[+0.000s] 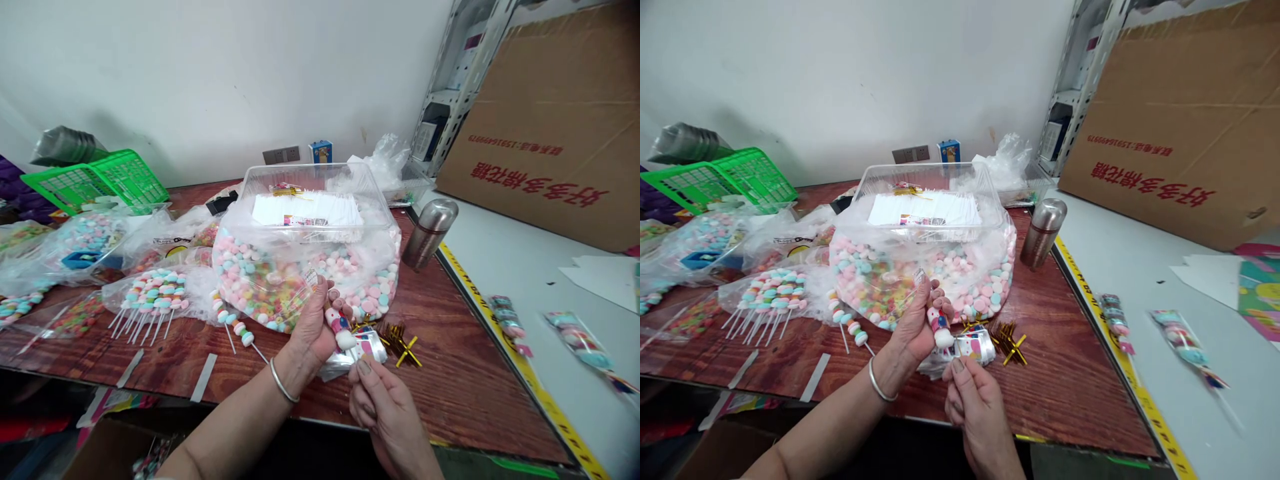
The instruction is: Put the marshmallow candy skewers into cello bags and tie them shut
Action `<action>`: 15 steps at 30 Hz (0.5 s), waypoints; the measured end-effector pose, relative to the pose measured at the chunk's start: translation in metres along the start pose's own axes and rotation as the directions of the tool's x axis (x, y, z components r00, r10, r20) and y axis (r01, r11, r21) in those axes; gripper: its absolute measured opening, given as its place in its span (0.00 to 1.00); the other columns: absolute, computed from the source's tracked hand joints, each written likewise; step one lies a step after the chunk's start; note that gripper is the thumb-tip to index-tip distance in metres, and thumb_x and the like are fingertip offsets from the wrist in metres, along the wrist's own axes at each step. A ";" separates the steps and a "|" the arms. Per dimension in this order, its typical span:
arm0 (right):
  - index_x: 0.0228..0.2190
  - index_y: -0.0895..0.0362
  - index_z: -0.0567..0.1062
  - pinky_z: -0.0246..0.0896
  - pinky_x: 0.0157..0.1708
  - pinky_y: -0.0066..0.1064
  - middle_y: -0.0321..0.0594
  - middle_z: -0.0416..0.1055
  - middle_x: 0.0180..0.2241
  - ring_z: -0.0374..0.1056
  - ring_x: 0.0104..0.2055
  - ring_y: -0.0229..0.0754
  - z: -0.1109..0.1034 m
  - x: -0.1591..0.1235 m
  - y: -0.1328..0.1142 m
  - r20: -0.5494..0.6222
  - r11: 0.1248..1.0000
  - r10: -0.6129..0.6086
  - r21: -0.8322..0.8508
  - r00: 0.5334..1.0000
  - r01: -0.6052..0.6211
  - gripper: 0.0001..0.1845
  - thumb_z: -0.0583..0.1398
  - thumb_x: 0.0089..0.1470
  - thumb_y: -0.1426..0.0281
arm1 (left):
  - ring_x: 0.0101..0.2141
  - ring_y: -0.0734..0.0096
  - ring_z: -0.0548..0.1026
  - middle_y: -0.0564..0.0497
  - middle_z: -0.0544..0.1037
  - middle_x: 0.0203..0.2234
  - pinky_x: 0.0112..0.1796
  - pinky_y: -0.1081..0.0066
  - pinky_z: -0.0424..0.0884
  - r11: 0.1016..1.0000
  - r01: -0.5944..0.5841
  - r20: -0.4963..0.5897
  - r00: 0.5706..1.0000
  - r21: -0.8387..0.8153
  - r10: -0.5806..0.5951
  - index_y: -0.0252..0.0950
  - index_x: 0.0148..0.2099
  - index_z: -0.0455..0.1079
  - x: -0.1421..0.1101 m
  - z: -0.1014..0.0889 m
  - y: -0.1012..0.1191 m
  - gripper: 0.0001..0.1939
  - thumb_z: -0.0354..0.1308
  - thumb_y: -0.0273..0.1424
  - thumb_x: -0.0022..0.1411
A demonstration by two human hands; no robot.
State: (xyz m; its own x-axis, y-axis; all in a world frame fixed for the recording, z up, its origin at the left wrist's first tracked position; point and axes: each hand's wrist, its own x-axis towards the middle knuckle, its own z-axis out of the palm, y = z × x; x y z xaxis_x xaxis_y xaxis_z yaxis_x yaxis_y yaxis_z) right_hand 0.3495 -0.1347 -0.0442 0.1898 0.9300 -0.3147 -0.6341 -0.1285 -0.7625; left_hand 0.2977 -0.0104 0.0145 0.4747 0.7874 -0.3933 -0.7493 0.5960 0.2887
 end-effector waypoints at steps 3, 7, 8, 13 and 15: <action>0.25 0.57 0.70 0.37 0.16 0.22 0.22 0.46 0.15 0.39 0.16 0.27 -0.003 0.001 0.001 0.000 0.998 -0.035 -0.053 0.999 0.035 0.23 0.63 0.50 0.49 | 0.17 0.84 0.63 0.59 0.63 0.19 0.21 0.81 0.69 0.998 0.014 -0.035 0.999 0.055 -0.012 0.31 0.35 0.66 0.001 0.004 0.003 0.12 0.58 0.36 0.63; 0.25 0.56 0.70 0.46 0.18 0.24 0.28 0.54 0.17 0.50 0.17 0.31 -0.010 0.001 0.001 0.003 0.870 -0.271 -0.428 0.963 0.246 0.22 0.57 0.57 0.51 | 0.17 0.82 0.64 0.58 0.64 0.19 0.20 0.79 0.68 0.986 -0.001 -0.082 0.997 0.166 0.015 0.32 0.36 0.67 0.004 0.001 0.002 0.13 0.64 0.36 0.58; 0.26 0.56 0.70 0.49 0.20 0.25 0.30 0.59 0.18 0.55 0.19 0.32 -0.011 0.000 0.001 0.022 0.758 -0.378 -0.566 0.926 0.323 0.20 0.56 0.59 0.54 | 0.17 0.82 0.65 0.58 0.64 0.19 0.20 0.79 0.69 0.982 -0.011 -0.084 0.996 0.187 0.027 0.32 0.36 0.67 0.004 -0.001 0.001 0.14 0.65 0.36 0.57; 0.29 0.57 0.71 0.53 0.26 0.29 0.35 0.69 0.21 0.63 0.21 0.37 -0.009 0.002 -0.001 0.352 -0.149 -0.795 -0.903 0.494 0.403 0.10 0.55 0.62 0.70 | 0.18 0.80 0.66 0.57 0.66 0.20 0.21 0.77 0.69 0.968 -0.022 -0.108 0.993 0.248 0.050 0.32 0.35 0.66 0.006 -0.006 -0.008 0.13 0.66 0.33 0.56; 0.29 0.58 0.71 0.51 0.26 0.32 0.36 0.67 0.19 0.62 0.21 0.39 -0.008 0.004 -0.001 0.460 -0.357 -0.788 -0.883 0.409 0.304 0.09 0.56 0.61 0.72 | 0.18 0.80 0.66 0.58 0.65 0.19 0.21 0.77 0.69 0.967 -0.009 -0.114 0.993 0.253 0.039 0.33 0.35 0.66 0.005 -0.005 -0.010 0.13 0.66 0.33 0.55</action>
State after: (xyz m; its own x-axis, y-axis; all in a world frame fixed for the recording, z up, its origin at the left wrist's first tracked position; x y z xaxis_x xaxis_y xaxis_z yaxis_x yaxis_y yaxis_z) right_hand 0.3568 -0.1337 -0.0494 0.2328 0.6401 0.7322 0.9463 0.0246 -0.3223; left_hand 0.3054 -0.0137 0.0049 0.3893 0.7868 -0.4790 -0.6120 0.6096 0.5039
